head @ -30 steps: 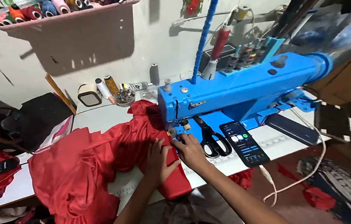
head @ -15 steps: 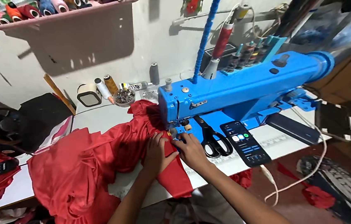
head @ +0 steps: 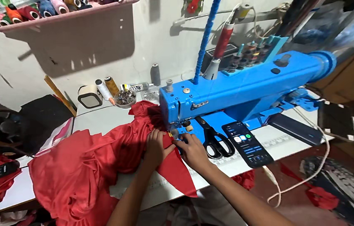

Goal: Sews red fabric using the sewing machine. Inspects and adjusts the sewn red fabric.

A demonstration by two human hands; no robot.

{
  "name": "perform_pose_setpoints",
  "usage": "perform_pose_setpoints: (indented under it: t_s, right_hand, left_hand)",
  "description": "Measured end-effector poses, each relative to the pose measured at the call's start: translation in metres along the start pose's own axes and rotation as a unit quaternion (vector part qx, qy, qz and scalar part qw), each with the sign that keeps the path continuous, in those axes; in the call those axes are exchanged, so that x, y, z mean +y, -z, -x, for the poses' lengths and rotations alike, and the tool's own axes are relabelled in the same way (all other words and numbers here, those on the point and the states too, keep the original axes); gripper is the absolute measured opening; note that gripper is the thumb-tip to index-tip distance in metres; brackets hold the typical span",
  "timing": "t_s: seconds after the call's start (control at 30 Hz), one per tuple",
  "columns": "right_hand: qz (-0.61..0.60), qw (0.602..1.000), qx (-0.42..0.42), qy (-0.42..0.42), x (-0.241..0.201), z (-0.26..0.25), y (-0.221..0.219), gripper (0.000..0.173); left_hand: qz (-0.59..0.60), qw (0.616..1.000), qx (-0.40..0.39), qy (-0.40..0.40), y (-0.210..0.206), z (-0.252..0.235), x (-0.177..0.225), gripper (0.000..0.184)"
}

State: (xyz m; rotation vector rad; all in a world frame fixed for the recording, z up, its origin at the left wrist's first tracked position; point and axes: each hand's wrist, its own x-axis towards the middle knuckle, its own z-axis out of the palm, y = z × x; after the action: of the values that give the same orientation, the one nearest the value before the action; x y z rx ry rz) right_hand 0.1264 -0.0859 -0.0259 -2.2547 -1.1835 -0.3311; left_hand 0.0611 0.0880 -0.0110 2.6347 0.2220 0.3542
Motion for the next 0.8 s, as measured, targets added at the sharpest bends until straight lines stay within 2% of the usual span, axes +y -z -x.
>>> perform_pose_setpoints:
  t_s: [0.23,0.37,0.53,0.6,0.7,0.8]
  right_hand:
    - [-0.009,1.000,-0.004,-0.028,0.001,-0.003,-0.001,0.040]
    - [-0.082,0.994,-0.007,-0.065,0.000,0.005,0.007,0.030]
    - [-0.131,0.976,-0.080,-0.151,-0.033,0.036,0.032,0.034]
    - [-0.125,0.976,-0.076,-0.161,-0.039,0.045,0.034,0.026]
    - [-0.112,0.978,-0.065,-0.165,-0.045,0.051,0.036,0.020]
    - [-0.094,0.979,-0.058,-0.170,-0.053,0.059,0.042,0.021]
  left_hand:
    - [-0.023,1.000,0.006,-0.003,0.000,-0.009,-0.007,0.066]
    - [-0.017,0.999,0.035,-0.028,-0.004,-0.014,-0.014,0.068]
    - [-0.030,0.997,0.059,-0.038,-0.005,-0.014,-0.015,0.064]
    - [-0.066,0.992,0.092,-0.058,-0.006,-0.011,-0.011,0.058]
    - [-0.121,0.969,0.184,-0.111,-0.014,-0.003,-0.007,0.040]
    - [-0.057,0.988,0.131,-0.060,-0.013,0.014,0.012,0.025]
